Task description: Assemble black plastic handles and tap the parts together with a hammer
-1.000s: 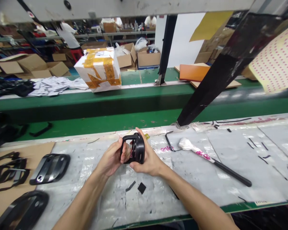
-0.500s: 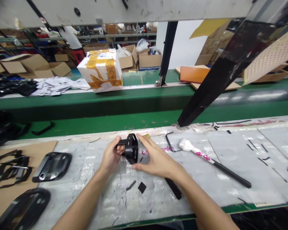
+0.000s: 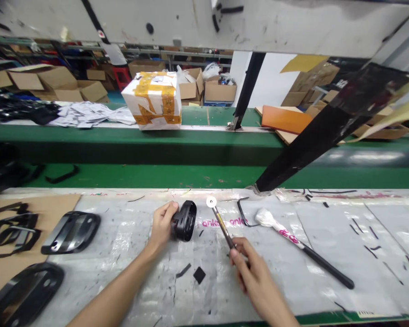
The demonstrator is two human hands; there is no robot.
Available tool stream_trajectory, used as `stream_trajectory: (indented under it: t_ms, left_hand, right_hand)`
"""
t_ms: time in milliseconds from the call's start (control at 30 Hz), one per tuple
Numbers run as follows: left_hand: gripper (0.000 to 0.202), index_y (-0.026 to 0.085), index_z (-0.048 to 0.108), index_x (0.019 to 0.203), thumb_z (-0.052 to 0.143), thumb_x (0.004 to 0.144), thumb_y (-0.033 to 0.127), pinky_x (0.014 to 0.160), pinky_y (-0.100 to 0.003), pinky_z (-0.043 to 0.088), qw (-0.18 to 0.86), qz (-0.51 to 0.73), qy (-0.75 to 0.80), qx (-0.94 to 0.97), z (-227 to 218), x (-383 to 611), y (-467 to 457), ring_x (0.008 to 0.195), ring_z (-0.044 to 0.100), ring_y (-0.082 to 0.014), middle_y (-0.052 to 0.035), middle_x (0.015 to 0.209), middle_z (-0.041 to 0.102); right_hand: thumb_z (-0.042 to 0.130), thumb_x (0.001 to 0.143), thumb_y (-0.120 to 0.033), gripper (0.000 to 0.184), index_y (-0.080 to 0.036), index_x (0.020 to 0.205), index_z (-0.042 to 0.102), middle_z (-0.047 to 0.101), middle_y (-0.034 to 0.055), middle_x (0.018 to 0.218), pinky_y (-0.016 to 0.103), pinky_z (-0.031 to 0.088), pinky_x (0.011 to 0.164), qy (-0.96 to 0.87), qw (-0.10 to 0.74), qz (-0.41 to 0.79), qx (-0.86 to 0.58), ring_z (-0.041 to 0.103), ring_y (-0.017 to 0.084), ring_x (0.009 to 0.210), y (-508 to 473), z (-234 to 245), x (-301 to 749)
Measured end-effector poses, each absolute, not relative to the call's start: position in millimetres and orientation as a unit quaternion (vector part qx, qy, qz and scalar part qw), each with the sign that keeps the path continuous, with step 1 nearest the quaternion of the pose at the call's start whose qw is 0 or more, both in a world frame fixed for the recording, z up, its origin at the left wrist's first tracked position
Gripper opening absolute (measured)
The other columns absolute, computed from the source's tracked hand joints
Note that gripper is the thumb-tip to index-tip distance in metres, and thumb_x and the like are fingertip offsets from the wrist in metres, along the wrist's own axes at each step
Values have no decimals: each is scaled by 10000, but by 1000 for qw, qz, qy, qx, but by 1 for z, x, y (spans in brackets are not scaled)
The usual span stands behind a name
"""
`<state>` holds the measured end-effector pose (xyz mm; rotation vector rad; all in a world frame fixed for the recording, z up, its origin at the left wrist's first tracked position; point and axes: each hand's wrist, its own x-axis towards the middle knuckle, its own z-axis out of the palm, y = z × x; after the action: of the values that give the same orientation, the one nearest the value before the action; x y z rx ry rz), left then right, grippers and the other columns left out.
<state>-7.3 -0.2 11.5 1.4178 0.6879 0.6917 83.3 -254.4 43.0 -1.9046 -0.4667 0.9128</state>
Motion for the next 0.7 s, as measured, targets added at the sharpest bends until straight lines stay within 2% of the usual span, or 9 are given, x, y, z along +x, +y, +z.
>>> stream_trajectory:
  t_ms: [67, 167, 267, 400, 533, 600, 700]
  left_hand:
    - [490, 236, 319, 634, 548, 966, 515, 573, -299, 234, 621, 316, 294, 654, 11, -8, -6, 601, 285, -128, 47, 631, 274]
    - [489, 237, 303, 633, 520, 986, 496, 572, -301, 233, 598, 316, 279, 681, 12, -8, -14, 596, 292, -129, 47, 625, 270]
    - [477, 238, 301, 634, 501, 989, 485, 571, -302, 235, 590, 315, 276, 691, 14, -8, -19, 592, 300, -130, 46, 621, 276]
    - [473, 238, 297, 627, 489, 992, 469, 571, -308, 226, 590, 319, 282, 686, 16, -8, -21, 585, 302, -134, 44, 610, 279]
    - [481, 228, 310, 622, 496, 1005, 452, 581, -313, 226, 590, 319, 280, 686, 14, -9, -23, 578, 311, -132, 44, 598, 286]
    - [484, 223, 318, 625, 495, 1011, 455, 583, -312, 232, 591, 320, 281, 685, 14, -9, -24, 577, 322, -131, 44, 595, 292]
    - [480, 221, 321, 626, 499, 1014, 442, 583, -310, 234, 596, 328, 279, 678, 14, -9, -25, 576, 330, -129, 44, 594, 295]
  right_hand:
    - [463, 966, -814, 650, -249, 1287, 482, 533, -62, 722, 209, 265, 439, -146, 500, 405, -751, 370, 87, 454, -258, 37, 59]
    - [494, 884, -914, 773, -232, 1246, 525, 368, -100, 621, 197, 183, 443, -106, 483, 477, -727, 283, 82, 477, -256, 25, 33]
    - [518, 843, -944, 794, -209, 1140, 574, 381, -83, 620, 203, 172, 430, -90, 478, 487, -726, 284, 80, 480, -254, 24, 30]
    - [563, 897, -863, 675, -231, 1135, 562, 410, -83, 622, 201, 208, 420, -66, 530, 402, -743, 292, 75, 444, -260, 41, 35]
    - [494, 984, -788, 538, -287, 1177, 523, 419, -89, 619, 193, 238, 416, -62, 637, 269, -720, 317, 86, 416, -260, 44, 23]
    - [510, 949, -829, 579, -281, 1136, 532, 402, -89, 595, 192, 230, 411, -56, 623, 305, -718, 295, 88, 415, -255, 38, 15]
    - [620, 851, -874, 683, -242, 1102, 559, 372, -92, 580, 175, 150, 392, -34, 520, 436, -734, 202, 60, 427, -254, 33, 15]
